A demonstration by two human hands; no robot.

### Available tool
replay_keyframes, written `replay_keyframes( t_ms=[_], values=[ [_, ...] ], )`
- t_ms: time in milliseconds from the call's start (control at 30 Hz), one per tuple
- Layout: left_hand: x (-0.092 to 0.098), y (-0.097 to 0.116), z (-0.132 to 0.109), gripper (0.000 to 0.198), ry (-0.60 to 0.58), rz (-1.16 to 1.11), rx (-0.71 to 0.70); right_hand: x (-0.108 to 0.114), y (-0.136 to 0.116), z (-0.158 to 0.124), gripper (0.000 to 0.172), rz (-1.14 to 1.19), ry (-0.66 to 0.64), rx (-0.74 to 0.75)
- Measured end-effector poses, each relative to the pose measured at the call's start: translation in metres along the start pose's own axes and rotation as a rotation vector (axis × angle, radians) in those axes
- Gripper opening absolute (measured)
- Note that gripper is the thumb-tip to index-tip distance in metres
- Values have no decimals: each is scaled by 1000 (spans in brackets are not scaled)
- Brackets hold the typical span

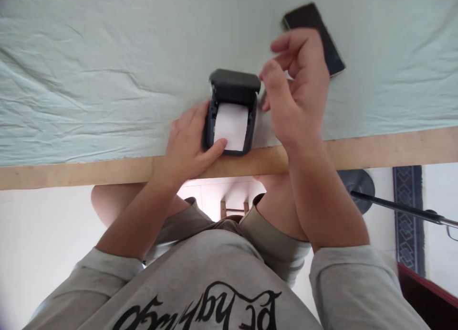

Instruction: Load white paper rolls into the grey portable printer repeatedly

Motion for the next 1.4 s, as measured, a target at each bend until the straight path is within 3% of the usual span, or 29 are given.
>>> replay_keyframes(
  t_ms=[33,100,167,267,400,600,800,967,1133,1300,1400],
  values=[
    [0,0,0,76,-1,-5,-2,6,-2,-2,17,43,58,-9],
    [0,1,0,75,-6,-4,-5,9,-3,-8,40,57,83,-57],
    [0,1,0,76,-13,7,-3,-1,2,-13,54,-20,-37,-148],
    [0,1,-1,80,-12,11,3,-16,19,-20,62,-122,-231,-297],
    [2,7,-3,75,-4,23,-46,-32,38,-21,60,-128,-402,-354],
    [2,12,-5,64,-22,71,-65,-34,48,-24,58,-103,-455,-413],
    [2,10,-5,63,-3,61,-51,-36,39,-23,64,-151,-471,-365],
    [2,11,-6,60,-2,57,-66,-34,41,-24,66,-260,-489,-480],
    [3,10,-6,65,15,34,-83,-36,51,-30,68,-259,-498,-552],
    [2,5,-5,85,25,-52,-94,-39,54,-33,68,-316,-518,-499],
    [0,5,-5,82,-18,-42,-99,-39,55,-35,70,-348,-541,-506]
  ],
)
Point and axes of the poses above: each hand's wrist, its own z-axis towards the middle knuckle, its own x-axis out of the back of the hand, y = z × x, the point moved 10 cm from there along z, towards the middle knuckle, and after that the axes turned 6 degrees about x, right-handed, at the moved point
